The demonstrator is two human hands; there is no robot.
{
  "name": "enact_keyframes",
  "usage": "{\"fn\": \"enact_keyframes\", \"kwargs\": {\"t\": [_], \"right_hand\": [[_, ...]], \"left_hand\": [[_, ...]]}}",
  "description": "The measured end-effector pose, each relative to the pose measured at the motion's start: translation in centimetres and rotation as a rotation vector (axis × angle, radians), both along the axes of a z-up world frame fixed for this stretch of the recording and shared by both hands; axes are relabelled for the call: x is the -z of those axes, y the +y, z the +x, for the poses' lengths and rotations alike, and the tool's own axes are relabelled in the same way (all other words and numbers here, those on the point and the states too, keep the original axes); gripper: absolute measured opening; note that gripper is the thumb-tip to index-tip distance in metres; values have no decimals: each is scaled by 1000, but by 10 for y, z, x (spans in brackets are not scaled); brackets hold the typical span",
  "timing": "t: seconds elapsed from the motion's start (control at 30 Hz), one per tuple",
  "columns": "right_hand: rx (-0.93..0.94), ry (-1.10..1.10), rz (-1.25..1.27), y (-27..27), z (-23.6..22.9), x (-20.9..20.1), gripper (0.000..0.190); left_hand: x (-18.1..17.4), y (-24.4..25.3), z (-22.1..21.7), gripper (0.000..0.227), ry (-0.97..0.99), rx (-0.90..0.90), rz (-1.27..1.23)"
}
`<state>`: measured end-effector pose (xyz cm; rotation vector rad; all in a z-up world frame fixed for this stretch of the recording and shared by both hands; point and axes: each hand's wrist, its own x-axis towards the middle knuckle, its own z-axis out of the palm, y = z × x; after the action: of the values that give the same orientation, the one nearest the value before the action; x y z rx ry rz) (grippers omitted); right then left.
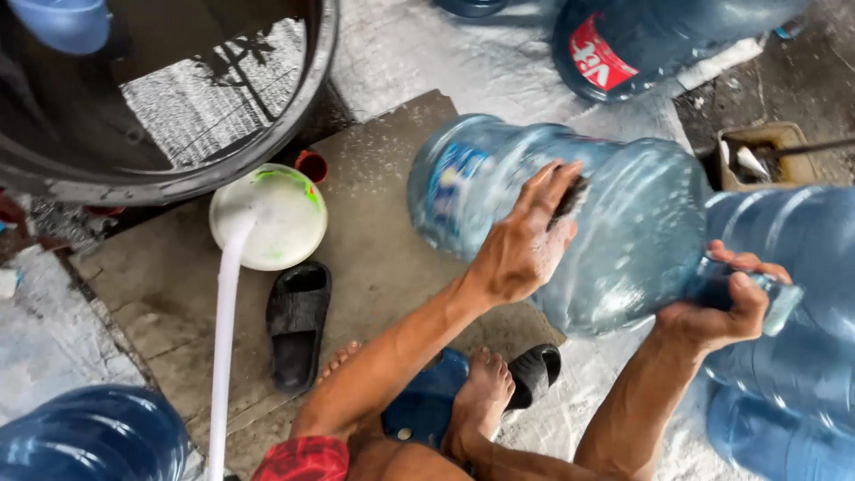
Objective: The person scrubs the exterior of a large plastic water jug using a brush and soapy water. They rotate the jug to clean different sides and then scrub the top rim and opening area.
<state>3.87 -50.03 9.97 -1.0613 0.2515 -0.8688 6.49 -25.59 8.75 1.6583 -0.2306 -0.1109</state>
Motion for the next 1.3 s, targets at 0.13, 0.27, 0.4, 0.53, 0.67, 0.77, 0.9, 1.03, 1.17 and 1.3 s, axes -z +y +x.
{"fn": "enact_keyframes", "kwargs": {"t": [0.13,0.27,0.4,0.53,0.67,0.77,0.9,1.03,1.17,1.3], "right_hand": [[-418,-63,-144,-14,-17,6,22],[-527,-86,-263,-22,-16,17,26],[-424,2,-275,-29,-9,13,27],[-638,-87,-204,-26,-9,11,26],[-537,-45,-208,-14,-2,9,26],[-727,-142,-233,-2,-8,-1,29],[-798,-147,-309,29,-16,-14,29],[-714,-87,-262,26,9,-6,28],[-756,-134,-186,14,20,-1,25],[-712,-99,-335,68,4,-20,28]], "left_hand": [[34,0,20,55,-38,12,-59],[-4,20,-3,49,-34,-49,111],[-1,16,-59,69,-135,-44,-41],[24,25,-39,35,-54,-233,-9],[-21,6,-62,46,-31,-101,-255],[-26,13,-39,46,-309,-122,-8],[-57,39,45,54,321,122,96],[-65,37,-22,54,-46,53,219],[-36,22,-80,48,-422,-116,170],[-42,44,34,56,-164,-21,414]]}}
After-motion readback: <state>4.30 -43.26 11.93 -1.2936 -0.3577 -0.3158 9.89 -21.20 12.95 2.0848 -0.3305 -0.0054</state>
